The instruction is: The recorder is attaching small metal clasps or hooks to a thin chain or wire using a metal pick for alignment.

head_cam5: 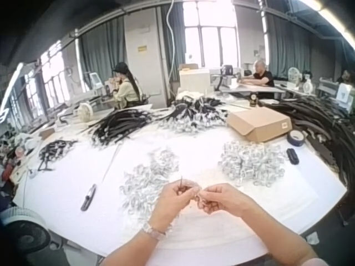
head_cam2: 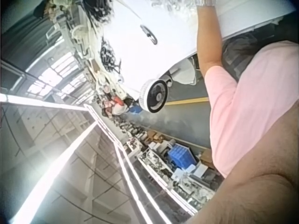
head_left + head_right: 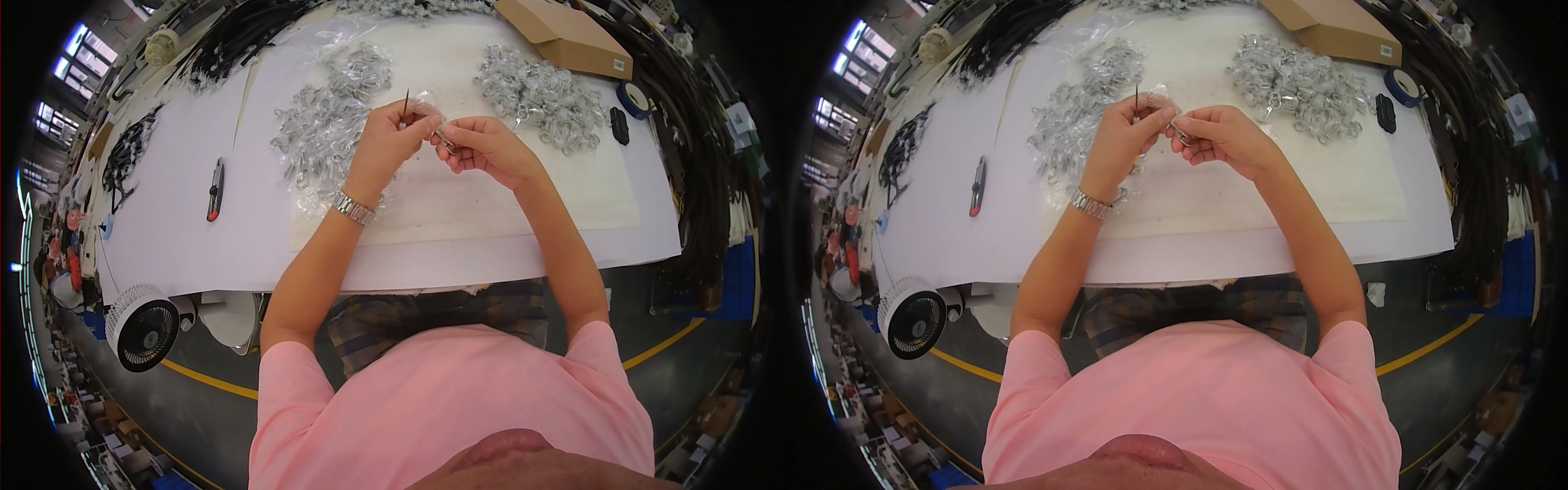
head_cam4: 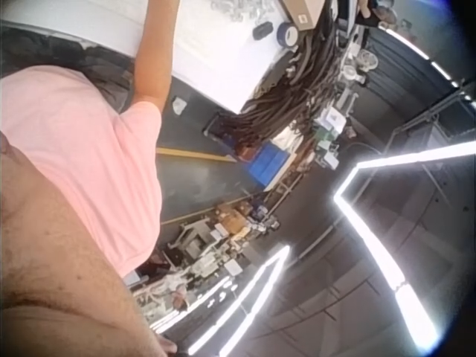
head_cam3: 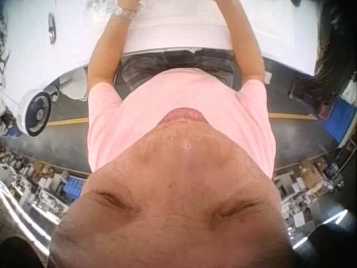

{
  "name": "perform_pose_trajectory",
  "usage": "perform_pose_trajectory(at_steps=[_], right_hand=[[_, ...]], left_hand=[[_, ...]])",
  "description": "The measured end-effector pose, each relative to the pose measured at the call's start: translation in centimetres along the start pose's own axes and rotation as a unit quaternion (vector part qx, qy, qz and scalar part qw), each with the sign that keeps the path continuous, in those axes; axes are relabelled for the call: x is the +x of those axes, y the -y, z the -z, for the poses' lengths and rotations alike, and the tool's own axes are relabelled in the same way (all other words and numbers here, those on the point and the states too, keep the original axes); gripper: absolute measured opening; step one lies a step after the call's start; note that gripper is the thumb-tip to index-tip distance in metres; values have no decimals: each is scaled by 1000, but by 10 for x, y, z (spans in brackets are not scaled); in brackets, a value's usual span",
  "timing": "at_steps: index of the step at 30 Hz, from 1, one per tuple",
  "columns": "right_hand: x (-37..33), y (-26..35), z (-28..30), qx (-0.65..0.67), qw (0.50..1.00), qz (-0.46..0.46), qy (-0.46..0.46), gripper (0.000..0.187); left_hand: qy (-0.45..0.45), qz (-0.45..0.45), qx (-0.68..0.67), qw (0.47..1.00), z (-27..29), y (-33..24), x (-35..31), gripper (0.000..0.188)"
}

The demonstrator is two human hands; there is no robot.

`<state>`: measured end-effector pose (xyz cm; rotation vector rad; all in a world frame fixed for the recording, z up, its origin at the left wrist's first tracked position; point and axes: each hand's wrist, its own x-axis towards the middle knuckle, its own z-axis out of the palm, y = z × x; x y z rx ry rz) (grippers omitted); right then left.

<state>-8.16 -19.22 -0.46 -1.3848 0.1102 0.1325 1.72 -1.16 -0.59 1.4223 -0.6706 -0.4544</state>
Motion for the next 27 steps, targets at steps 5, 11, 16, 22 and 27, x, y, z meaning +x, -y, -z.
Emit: perform_pose_trajectory(at_steps=[5,11,16,22,27], right_hand=[[0,-4,7,186,976,-86,76,34],[-2,-3,-12,-130,987,78,-44,31],[-4,-4,-13,-296,924,157,-185,26],[-1,-13,-19,-463,777,355,-235,10],[0,-20,-21,-553,703,373,-246,4]], left_hand=[[64,36,-57,996,6,-8,-2,15],[99,67,-284,951,40,20,12,22],[-48,46,63,996,25,-13,9,21],[171,63,45,982,26,-20,-1,31],[149,83,-2,985,11,-8,-5,29]])
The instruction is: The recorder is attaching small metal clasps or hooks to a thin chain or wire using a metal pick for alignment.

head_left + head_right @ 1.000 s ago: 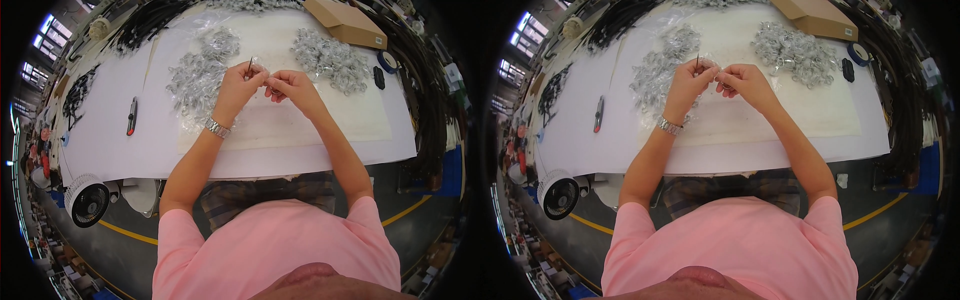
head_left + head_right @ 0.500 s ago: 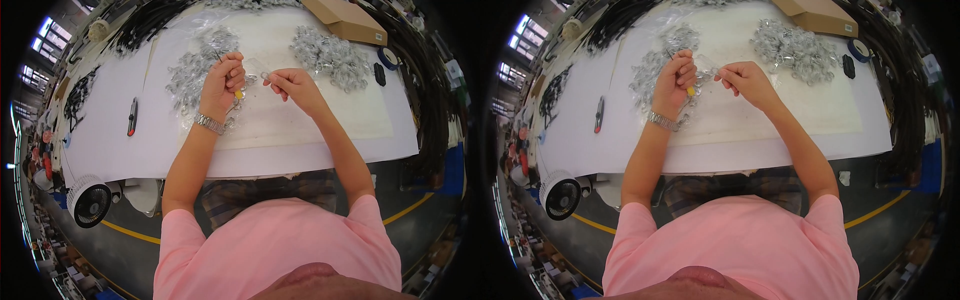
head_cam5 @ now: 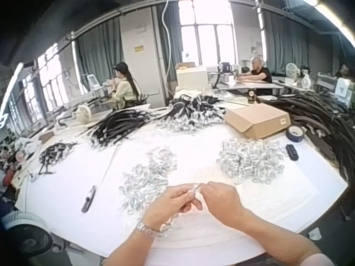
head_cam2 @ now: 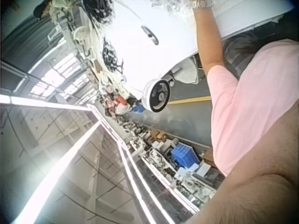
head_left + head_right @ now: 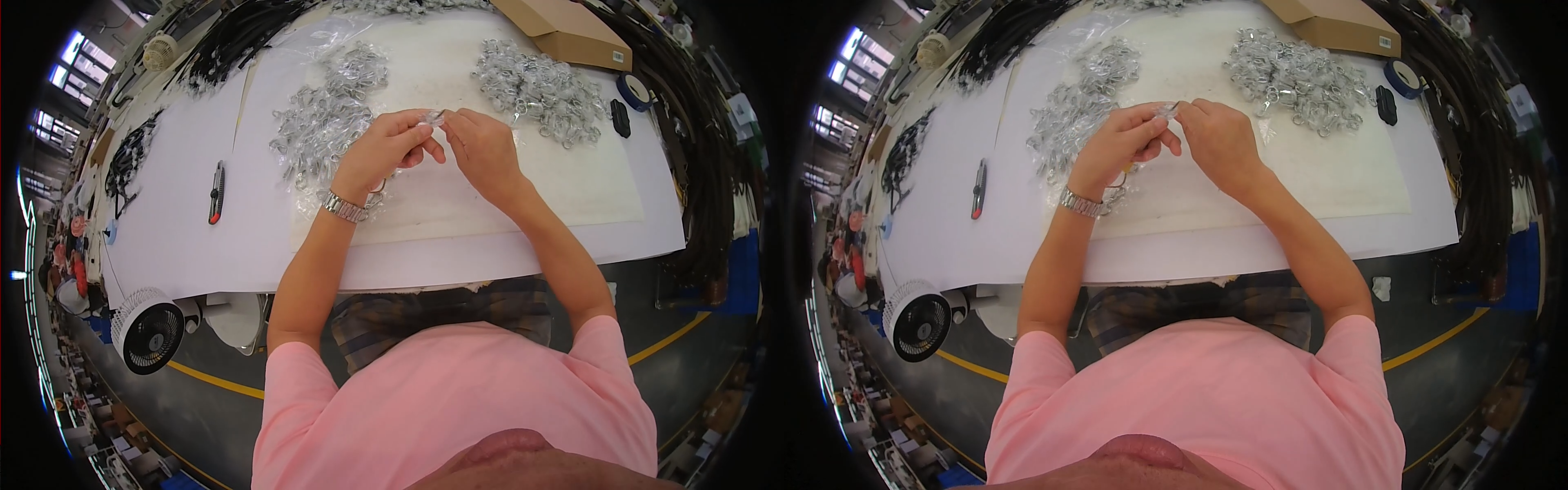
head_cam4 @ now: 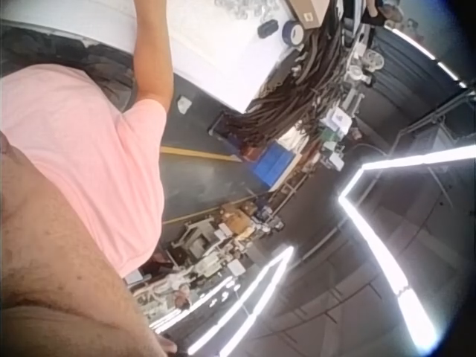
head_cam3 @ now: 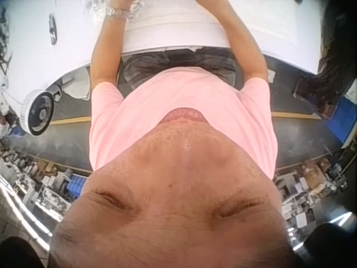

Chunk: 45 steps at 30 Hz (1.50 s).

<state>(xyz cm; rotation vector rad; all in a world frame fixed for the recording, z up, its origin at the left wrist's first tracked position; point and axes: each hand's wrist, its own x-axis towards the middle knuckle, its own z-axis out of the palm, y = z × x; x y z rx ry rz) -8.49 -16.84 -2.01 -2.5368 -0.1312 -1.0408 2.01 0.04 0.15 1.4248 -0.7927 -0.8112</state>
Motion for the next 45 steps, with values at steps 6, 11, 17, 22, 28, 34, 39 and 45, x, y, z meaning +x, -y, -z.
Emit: perform_pose_trajectory(at_steps=[6,11,17,22,28,34,39,45], right_hand=[[-2,8,-3,-4,1000,21,-20,8],[0,4,-5,24,998,24,-56,12],[-1,-1,-5,49,997,9,-53,11],[-2,-2,-6,38,997,14,-58,8],[-1,-2,-7,37,996,23,-79,9],[-3,0,-6,52,997,7,-57,9],[0,-5,-1,58,997,-46,-16,14],[14,-43,26,-157,980,-65,-106,27]], left_hand=[[-107,0,35,994,-16,7,3,28],[-77,31,-20,996,-3,9,4,33],[14,0,-39,999,0,3,0,38],[2,1,-65,998,-1,9,3,39],[19,20,-143,989,-1,10,4,32],[-85,4,22,996,-16,2,0,30],[-80,32,-6,996,-4,3,0,28],[-222,-50,0,974,25,2,8,25]])
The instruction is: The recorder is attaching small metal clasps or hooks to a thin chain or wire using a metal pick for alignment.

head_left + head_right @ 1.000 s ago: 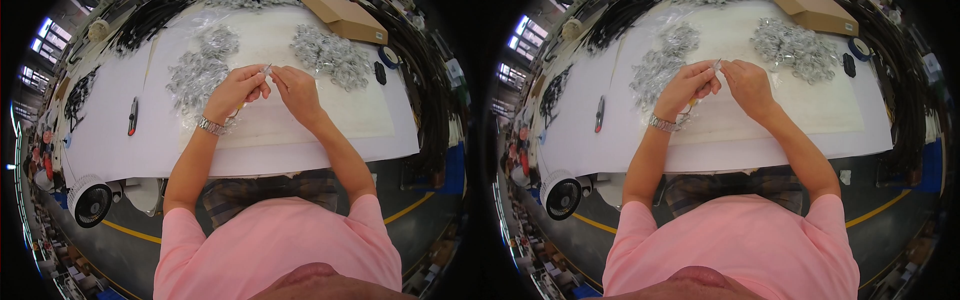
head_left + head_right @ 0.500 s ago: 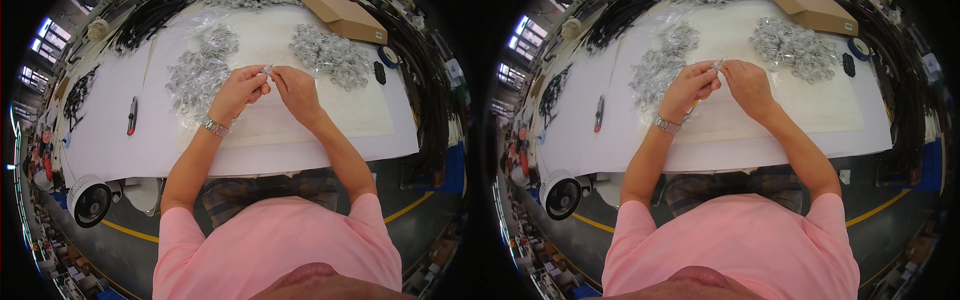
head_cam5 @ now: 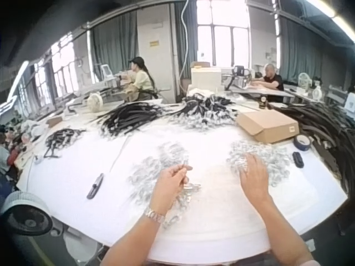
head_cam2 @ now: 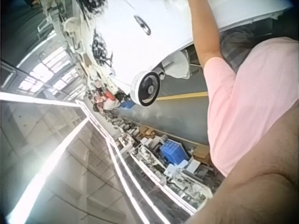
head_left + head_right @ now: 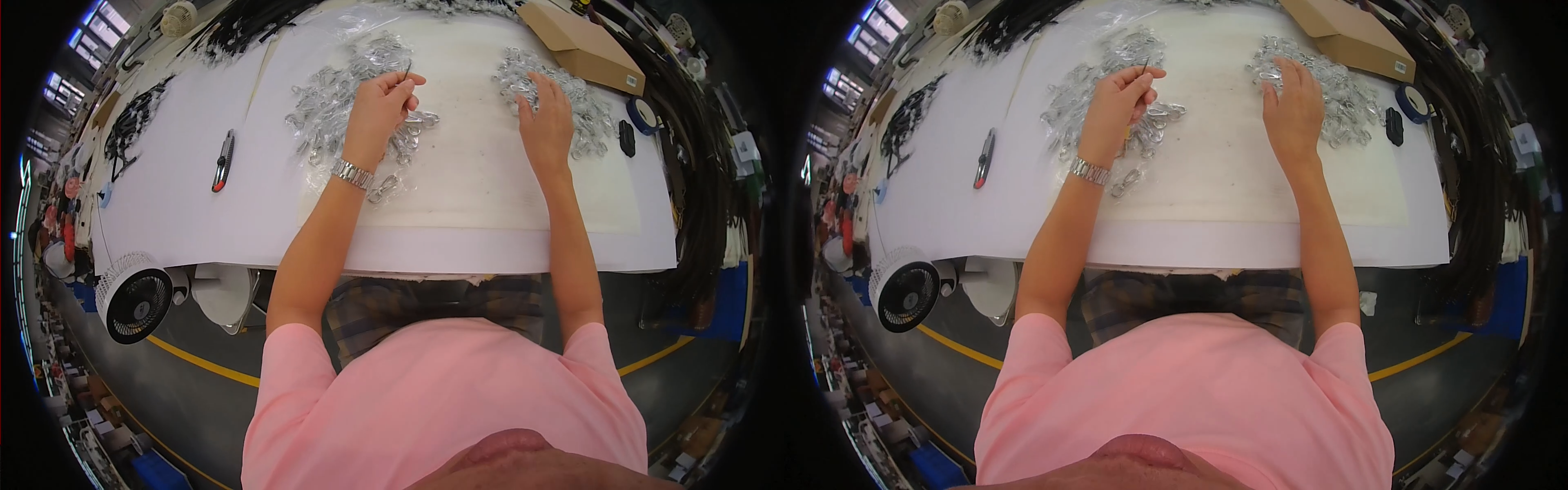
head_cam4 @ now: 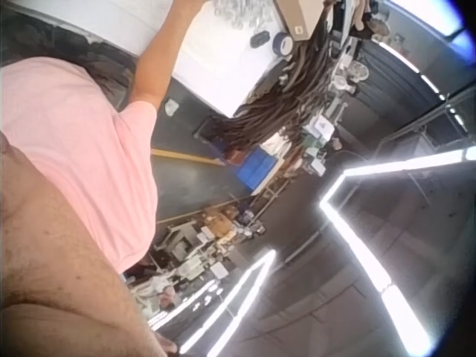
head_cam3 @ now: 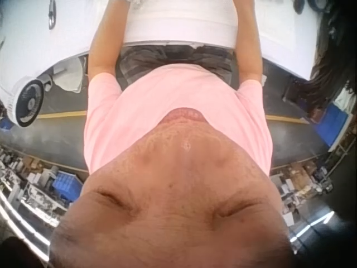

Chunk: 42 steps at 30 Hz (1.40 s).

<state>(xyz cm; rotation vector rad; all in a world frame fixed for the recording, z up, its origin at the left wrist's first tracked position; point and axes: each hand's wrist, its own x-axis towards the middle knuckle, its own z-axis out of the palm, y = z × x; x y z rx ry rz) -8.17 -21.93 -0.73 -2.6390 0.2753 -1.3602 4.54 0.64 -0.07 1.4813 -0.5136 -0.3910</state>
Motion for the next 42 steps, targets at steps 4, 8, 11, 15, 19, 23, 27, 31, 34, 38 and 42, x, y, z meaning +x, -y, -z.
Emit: perform_pose_trajectory(at_steps=[4,8,11,15,19,23,27,31,34,38,42], right_hand=[[-12,33,-20,103,985,90,109,28],[-22,56,-63,90,961,108,236,20],[-17,56,-66,37,965,106,235,15],[-17,41,-49,228,950,-59,205,11],[-12,31,-39,459,822,-215,257,14],[-13,26,-43,551,748,-241,280,16],[-16,30,-44,608,660,-337,285,15],[-16,27,-47,590,694,-313,270,17],[-13,25,-47,557,752,-265,233,17],[-7,34,-36,579,724,-304,219,16],[-5,33,-30,602,725,-253,219,11]], left_hand=[[-18,-5,-83,996,9,7,6,23],[-5,12,-65,998,7,13,7,22],[-13,23,-59,998,11,13,9,22],[-13,0,-11,1000,15,20,12,26],[33,-131,179,975,-3,16,5,35],[114,-45,208,970,-5,8,1,35],[107,-59,238,964,-3,12,2,33],[53,-177,235,954,-10,26,4,30],[33,-185,267,945,-10,17,0,28],[30,10,198,980,-8,-8,-3,30],[76,68,16,995,0,-11,-8,33]])
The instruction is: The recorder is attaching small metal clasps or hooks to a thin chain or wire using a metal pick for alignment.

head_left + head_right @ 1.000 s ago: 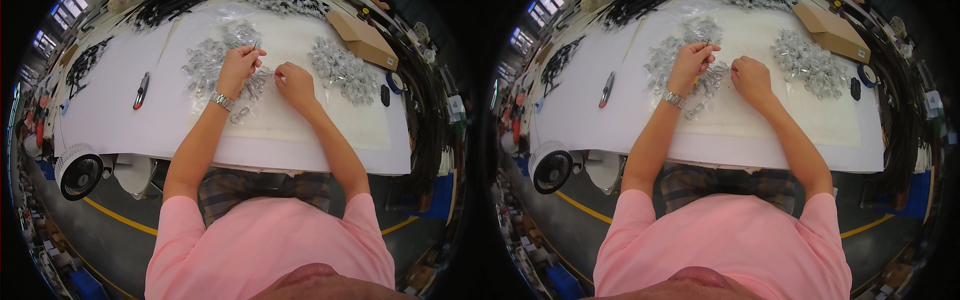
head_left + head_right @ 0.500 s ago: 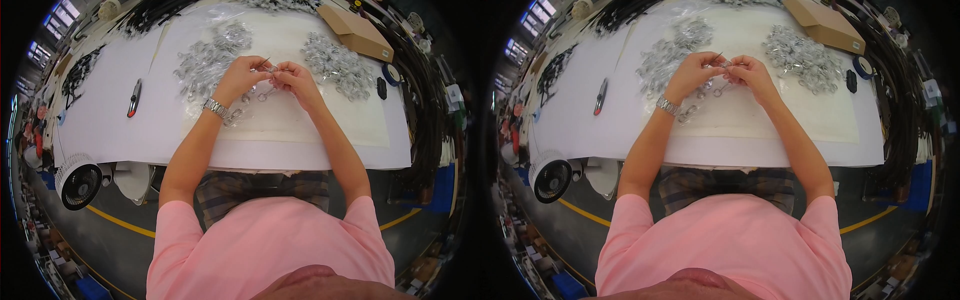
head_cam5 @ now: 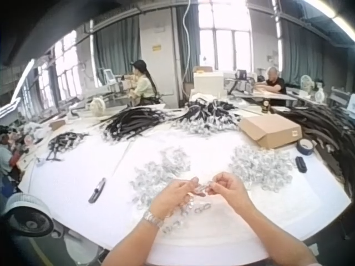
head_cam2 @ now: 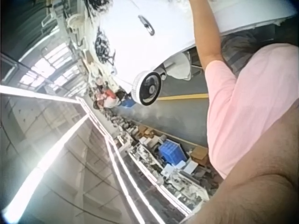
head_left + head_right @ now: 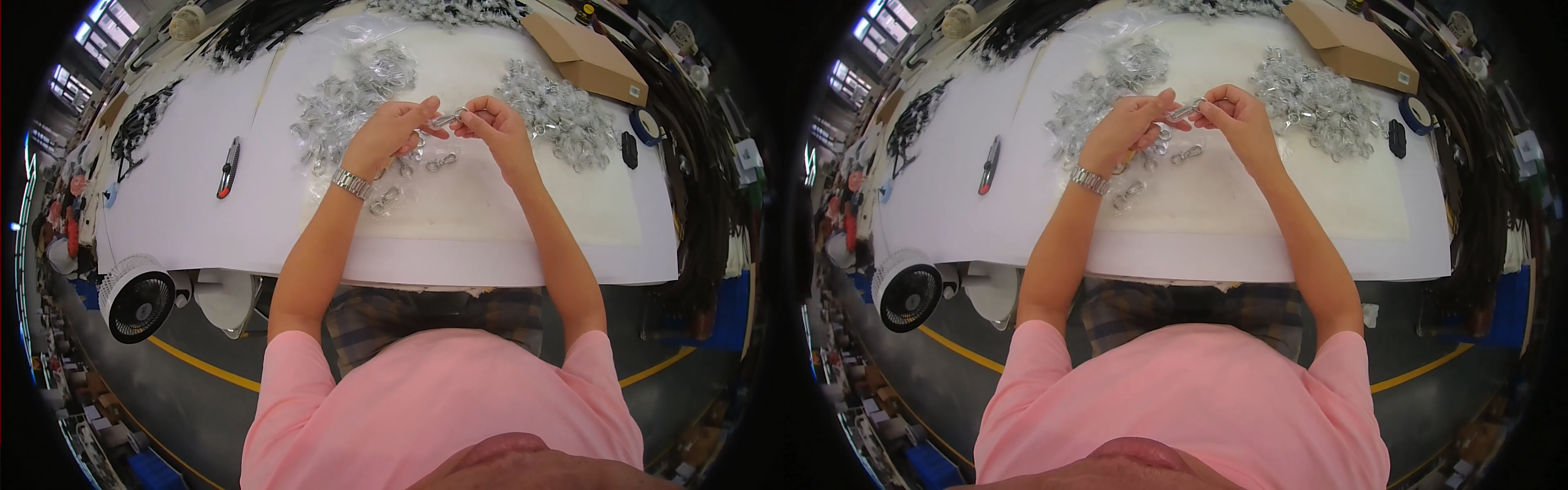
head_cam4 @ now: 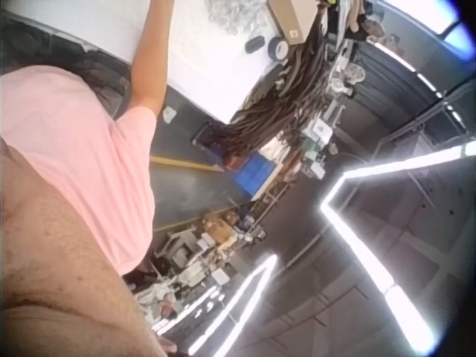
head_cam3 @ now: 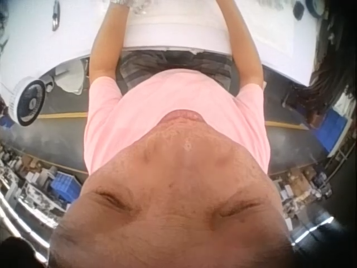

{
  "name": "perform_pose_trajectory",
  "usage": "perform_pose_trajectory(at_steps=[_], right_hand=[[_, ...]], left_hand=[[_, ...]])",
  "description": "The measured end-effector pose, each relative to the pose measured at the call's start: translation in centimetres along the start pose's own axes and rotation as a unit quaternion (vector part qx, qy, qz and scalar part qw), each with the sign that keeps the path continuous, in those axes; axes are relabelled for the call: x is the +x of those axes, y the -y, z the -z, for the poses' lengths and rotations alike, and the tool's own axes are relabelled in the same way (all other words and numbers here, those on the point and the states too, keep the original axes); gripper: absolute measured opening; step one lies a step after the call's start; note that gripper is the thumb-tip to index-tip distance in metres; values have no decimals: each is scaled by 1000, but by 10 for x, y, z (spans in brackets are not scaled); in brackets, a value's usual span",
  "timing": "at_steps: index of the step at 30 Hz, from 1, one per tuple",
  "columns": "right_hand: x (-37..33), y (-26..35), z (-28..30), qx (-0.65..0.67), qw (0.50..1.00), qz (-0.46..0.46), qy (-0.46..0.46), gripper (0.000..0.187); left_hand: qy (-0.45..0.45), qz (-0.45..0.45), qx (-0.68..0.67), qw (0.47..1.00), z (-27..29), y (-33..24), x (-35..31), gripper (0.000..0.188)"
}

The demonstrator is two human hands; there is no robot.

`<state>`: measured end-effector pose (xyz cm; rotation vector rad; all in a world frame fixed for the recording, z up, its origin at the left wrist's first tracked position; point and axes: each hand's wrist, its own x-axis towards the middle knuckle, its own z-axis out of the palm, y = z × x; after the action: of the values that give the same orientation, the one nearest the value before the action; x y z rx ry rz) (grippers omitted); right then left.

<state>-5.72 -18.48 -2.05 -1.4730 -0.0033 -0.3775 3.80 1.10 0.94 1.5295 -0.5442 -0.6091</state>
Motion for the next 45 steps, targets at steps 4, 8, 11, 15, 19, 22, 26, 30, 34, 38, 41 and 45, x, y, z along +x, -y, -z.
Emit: perform_pose_trajectory(at_steps=[4,8,11,15,19,22,26,30,34,38,41,45], right_hand=[[1,-1,0,-21,999,12,31,11],[0,4,3,-37,998,-33,31,11],[0,7,3,22,993,-115,-18,11],[1,8,7,36,993,-108,-19,9],[3,9,11,33,996,-88,5,9],[1,11,8,7,994,-109,28,12],[-1,10,0,23,996,-85,10,14],[-2,10,1,-87,994,-4,-73,17],[-11,20,-13,-254,955,91,-124,18],[-9,24,-6,-290,943,90,-134,18],[-8,24,-1,-319,933,113,-120,17],[-2,16,1,-94,985,67,-127,20]], left_hand=[[41,20,-49,998,-1,13,5,25],[-66,-114,-4,991,-8,16,9,18],[-105,-142,64,982,-7,17,10,19],[-105,-113,-54,987,-5,13,8,21],[-28,-54,-58,996,-12,-2,-2,24],[-7,-40,-32,999,-11,6,0,23],[-47,-63,-5,997,-13,13,4,19],[-41,-92,22,995,-21,12,1,20],[58,-5,-81,995,-21,12,-1,24],[127,19,-96,987,-20,14,0,28],[136,19,-99,985,-23,13,0,27],[118,12,-104,987,-23,17,1,27]])
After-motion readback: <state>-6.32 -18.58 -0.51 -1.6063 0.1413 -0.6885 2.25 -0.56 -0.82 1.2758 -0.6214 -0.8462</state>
